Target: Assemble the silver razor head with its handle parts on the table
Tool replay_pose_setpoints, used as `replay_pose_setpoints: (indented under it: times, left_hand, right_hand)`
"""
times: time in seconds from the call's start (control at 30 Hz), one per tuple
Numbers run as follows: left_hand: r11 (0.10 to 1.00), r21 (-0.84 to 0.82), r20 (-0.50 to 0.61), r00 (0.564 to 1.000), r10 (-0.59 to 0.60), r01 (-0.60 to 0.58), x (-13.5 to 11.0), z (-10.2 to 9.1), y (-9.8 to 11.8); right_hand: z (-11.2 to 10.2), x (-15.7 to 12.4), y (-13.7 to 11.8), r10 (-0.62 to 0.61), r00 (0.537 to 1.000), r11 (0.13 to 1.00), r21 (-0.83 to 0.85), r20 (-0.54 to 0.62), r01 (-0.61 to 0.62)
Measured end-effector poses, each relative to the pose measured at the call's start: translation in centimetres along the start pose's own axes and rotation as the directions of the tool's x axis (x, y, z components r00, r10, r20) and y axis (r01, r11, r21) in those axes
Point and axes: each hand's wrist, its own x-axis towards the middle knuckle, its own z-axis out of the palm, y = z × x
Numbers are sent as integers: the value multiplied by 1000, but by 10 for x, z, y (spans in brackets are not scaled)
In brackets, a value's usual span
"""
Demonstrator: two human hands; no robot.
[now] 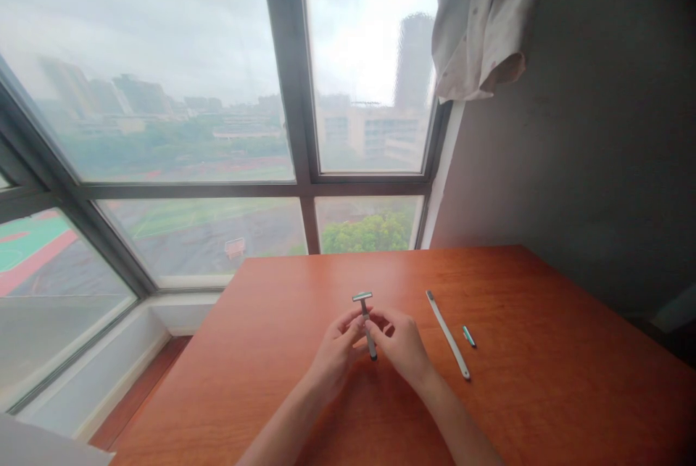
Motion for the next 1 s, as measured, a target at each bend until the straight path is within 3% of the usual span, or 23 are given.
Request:
replay_pose_setpoints:
  times: [0.1, 0.23, 0.4, 0.5, 0.63, 1.0]
  left_hand:
    - [1000, 22, -11, 1000, -15, 16, 2, -3, -6]
    - [990, 119, -117, 991, -65, 79, 7, -11, -14]
    - [971, 218, -152, 986, -67, 100, 10, -15, -17]
    - [964, 248, -145, 988, -59, 94, 10, -14, -19]
    - [952, 295, -130, 990, -47, 84, 11, -14, -21]
    - [928, 366, -92, 995, -35, 67, 12, -15, -24]
  right_hand:
    - [-9, 3, 8, 40, 999, 998, -47, -13, -40]
    - [-40, 6, 28, 151, 986, 936, -313, -63, -163]
    - [-79, 6, 43, 428, 887, 679, -587, -170, -440]
    - [-88, 4, 43, 532, 823, 541, -667, -200, -512]
    - [-89, 5, 38, 586, 782, 441, -726, -211, -527]
    - [-85, 6, 34, 579, 794, 407, -778, -186, -479]
